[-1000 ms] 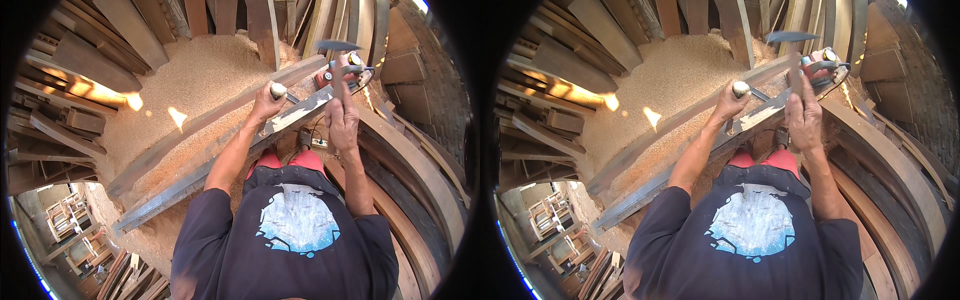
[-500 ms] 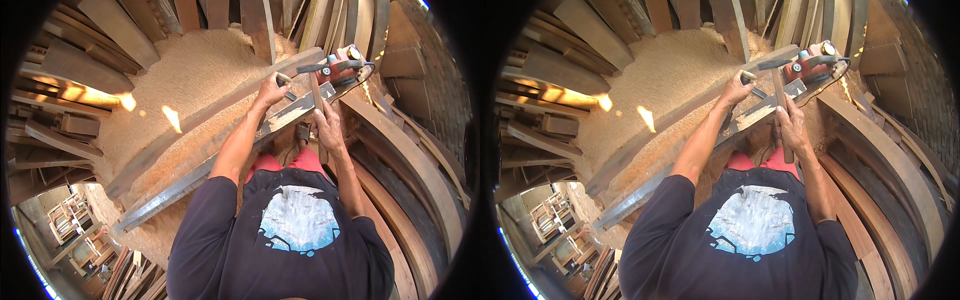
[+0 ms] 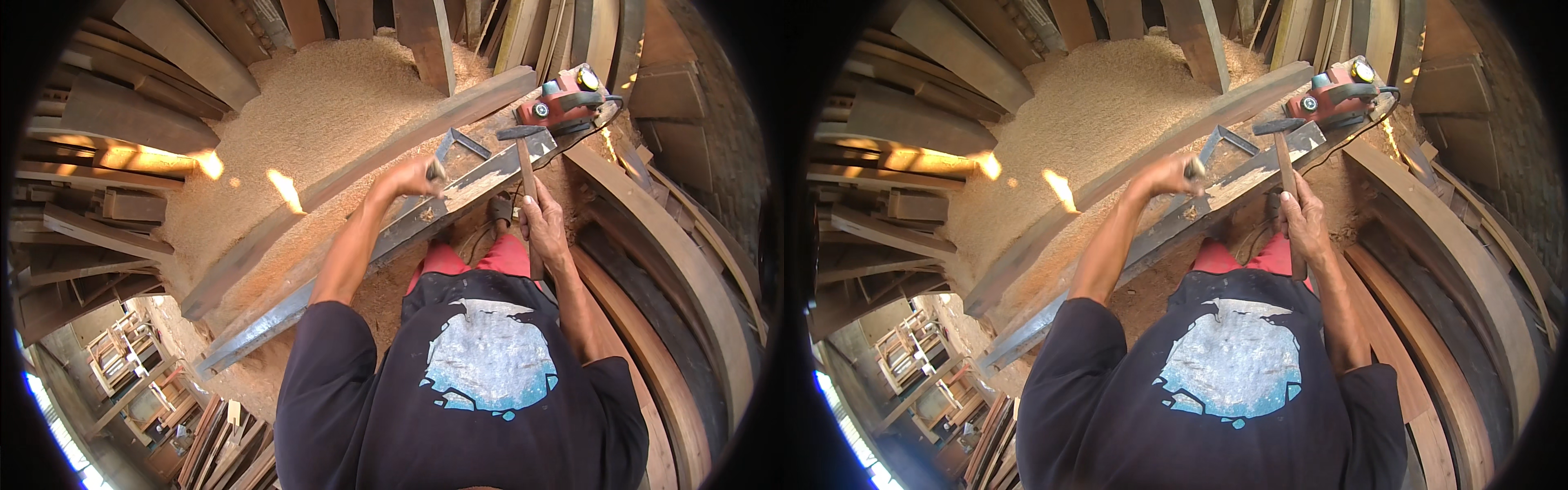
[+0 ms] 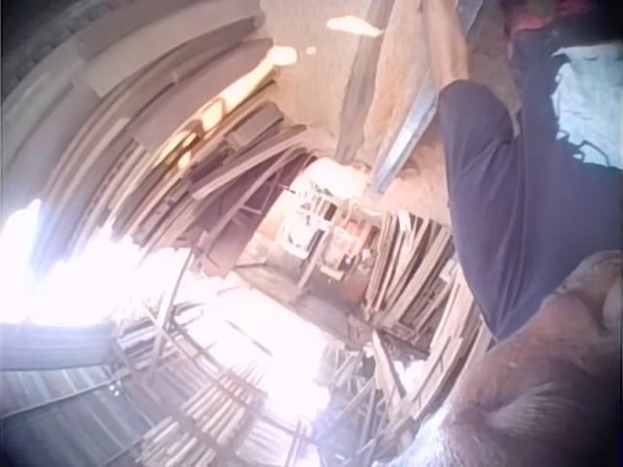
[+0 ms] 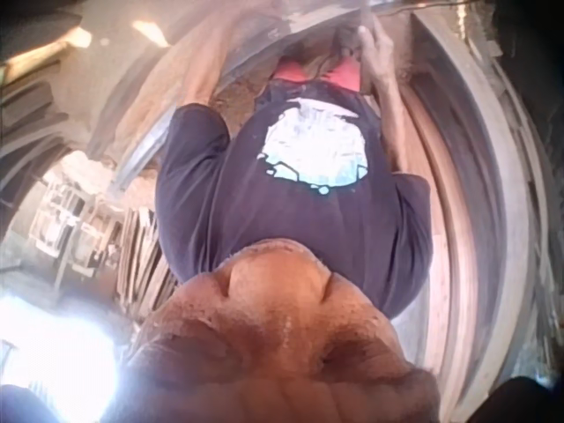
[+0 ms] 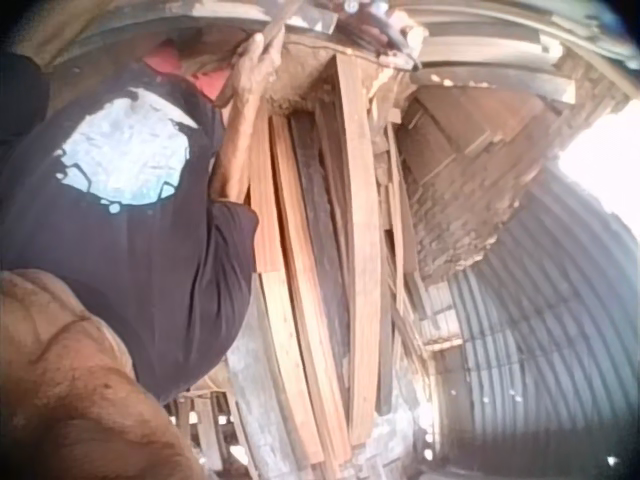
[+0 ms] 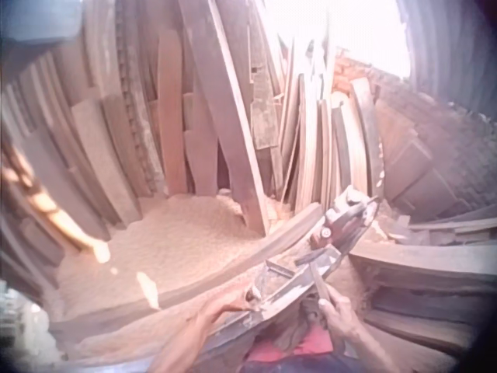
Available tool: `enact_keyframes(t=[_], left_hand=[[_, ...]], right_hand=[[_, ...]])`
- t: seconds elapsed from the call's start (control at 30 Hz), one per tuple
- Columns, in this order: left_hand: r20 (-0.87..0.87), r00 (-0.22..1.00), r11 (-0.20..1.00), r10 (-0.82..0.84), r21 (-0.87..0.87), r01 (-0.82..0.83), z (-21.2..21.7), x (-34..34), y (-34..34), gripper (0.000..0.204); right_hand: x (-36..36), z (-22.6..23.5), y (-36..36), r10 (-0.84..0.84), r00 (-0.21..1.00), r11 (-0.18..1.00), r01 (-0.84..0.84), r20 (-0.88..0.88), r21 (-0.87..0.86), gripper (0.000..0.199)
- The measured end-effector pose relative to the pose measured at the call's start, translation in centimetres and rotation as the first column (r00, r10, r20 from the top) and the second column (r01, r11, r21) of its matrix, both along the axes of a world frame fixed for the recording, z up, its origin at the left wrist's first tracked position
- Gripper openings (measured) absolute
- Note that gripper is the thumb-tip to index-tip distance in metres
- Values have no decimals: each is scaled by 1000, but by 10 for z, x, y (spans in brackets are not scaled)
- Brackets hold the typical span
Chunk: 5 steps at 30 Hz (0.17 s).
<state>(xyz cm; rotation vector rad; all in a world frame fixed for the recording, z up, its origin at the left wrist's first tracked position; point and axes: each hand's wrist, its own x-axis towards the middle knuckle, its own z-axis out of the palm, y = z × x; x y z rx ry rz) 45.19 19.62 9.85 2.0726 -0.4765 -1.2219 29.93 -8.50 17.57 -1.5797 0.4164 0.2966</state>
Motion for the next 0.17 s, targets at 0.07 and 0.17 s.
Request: enact_keyframes(t=[0.07, 0.17], left_hand=[[43, 982, 943, -185, 290, 165, -7, -35, 5, 53], [238, 933, 934, -272, 298, 196, -27, -53, 25, 67]], right_hand=[[3, 2, 2, 0, 1000, 1000, 0, -2, -3, 53], [5, 5, 10, -15, 1000, 1000, 16, -24, 27, 54]])
